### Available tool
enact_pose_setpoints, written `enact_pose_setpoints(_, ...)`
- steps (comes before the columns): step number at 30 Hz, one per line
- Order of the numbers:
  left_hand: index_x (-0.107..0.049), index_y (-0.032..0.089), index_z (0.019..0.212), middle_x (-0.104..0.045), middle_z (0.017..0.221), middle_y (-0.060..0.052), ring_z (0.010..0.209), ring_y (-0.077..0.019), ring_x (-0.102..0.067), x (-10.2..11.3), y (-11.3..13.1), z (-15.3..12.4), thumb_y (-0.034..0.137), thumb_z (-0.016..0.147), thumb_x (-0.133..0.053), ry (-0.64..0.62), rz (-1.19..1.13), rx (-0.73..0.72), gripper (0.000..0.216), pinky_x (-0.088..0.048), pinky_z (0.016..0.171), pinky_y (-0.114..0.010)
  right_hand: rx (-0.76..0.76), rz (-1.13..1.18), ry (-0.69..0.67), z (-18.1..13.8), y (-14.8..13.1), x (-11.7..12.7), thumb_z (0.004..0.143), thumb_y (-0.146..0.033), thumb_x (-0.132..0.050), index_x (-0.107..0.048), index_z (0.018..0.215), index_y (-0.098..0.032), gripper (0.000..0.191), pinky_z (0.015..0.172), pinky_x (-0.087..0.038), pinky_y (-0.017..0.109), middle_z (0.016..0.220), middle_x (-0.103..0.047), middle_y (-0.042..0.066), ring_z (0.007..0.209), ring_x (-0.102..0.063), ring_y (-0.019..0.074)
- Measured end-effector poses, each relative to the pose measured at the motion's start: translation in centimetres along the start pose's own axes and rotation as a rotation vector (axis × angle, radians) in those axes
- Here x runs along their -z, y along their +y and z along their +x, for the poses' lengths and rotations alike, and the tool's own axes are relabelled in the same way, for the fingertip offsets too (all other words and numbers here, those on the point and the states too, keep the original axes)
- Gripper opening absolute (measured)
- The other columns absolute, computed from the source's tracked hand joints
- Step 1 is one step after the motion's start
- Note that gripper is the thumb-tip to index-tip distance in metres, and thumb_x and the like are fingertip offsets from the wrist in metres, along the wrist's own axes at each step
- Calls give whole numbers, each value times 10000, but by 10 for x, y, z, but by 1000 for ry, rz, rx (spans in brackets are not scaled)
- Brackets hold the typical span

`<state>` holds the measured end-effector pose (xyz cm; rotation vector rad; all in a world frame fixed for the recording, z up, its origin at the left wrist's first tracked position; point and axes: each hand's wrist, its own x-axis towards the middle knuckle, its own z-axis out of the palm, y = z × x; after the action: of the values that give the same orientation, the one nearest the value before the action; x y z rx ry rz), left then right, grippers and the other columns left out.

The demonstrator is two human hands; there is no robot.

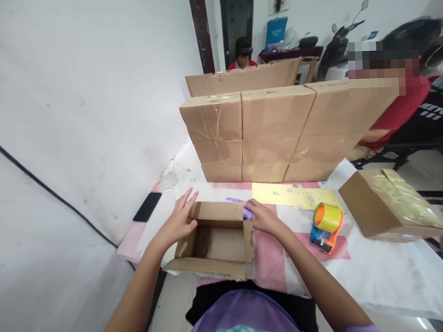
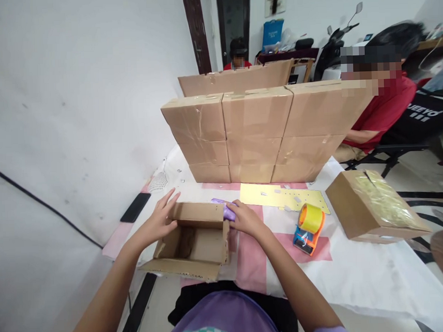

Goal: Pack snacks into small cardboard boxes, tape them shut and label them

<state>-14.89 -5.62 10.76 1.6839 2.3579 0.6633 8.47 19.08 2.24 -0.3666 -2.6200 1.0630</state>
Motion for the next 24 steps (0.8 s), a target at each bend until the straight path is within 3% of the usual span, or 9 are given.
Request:
enact_pose_setpoints(3, -304, 285, 1579, -132, 1705, -85, 1544, -350, -211, 11, -9, -24, 239, 822, -536, 64, -228, 182, 793, -424, 1140, -504, -25, 19, 93, -2, 8, -3, 802, -164, -646, -552, 1438, -234, 648, 928, -524, 404, 1160, -589, 96, 1029, -623, 255)
enact_pose_setpoints(7, -380, 258, 1533, -330, 1633, -154, 1369, -360, -511, 12, -24, -52, 444, 819, -610, 214, -495, 493, 772, -537, 991, -451, -98, 226, 350, -4, 13, 14, 836, -301, -670, -593, 1389, -226, 563, 876, -555, 425, 1203, -622, 114, 1045, -633, 275)
enact_pose_setpoints(10, -504, 176, 1430, -655, 1317, -189, 1114, -333, -668, 1, -33, -63, 605, 746, -686, 235, -635, 674, 827, -547, 916, -442, -134, 448, 547, -5, 5, 38, 840, -400, -723, -604, 1359, -229, 560, 1000, -519, 450, 1353, -623, 110, 1225, -587, 297)
enact_pose_setpoints(12, -549, 158, 1376, -736, 1109, -154, 984, -300, -691, -9, -36, -65, 653, 701, -723, 251, -742, 707, 855, -548, 834, -396, -160, 612, 601, -5, -6, 53, 831, -437, -748, -601, 1352, -246, 574, 1020, -514, 449, 1383, -626, 90, 1251, -586, 297)
enact_pose_setpoints(18, -610, 171, 1291, -742, 995, -92, 907, -234, -673, -33, -27, -46, 627, 696, -767, 329, -879, 622, 766, -507, 746, -299, -181, 936, 537, -2, -64, 72, 778, -467, -801, -632, 1304, -288, 581, 835, -572, 335, 1250, -702, 51, 1093, -666, 259)
enact_pose_setpoints(24, -631, 162, 1251, -738, 1008, -103, 923, -247, -682, -46, -10, -20, 601, 714, -747, 302, -912, 528, 703, -520, 766, -328, -229, 908, 243, 7, -100, 68, 841, -494, -727, -638, 1308, -258, 531, 821, -573, 338, 1197, -723, 57, 1052, -681, 258)
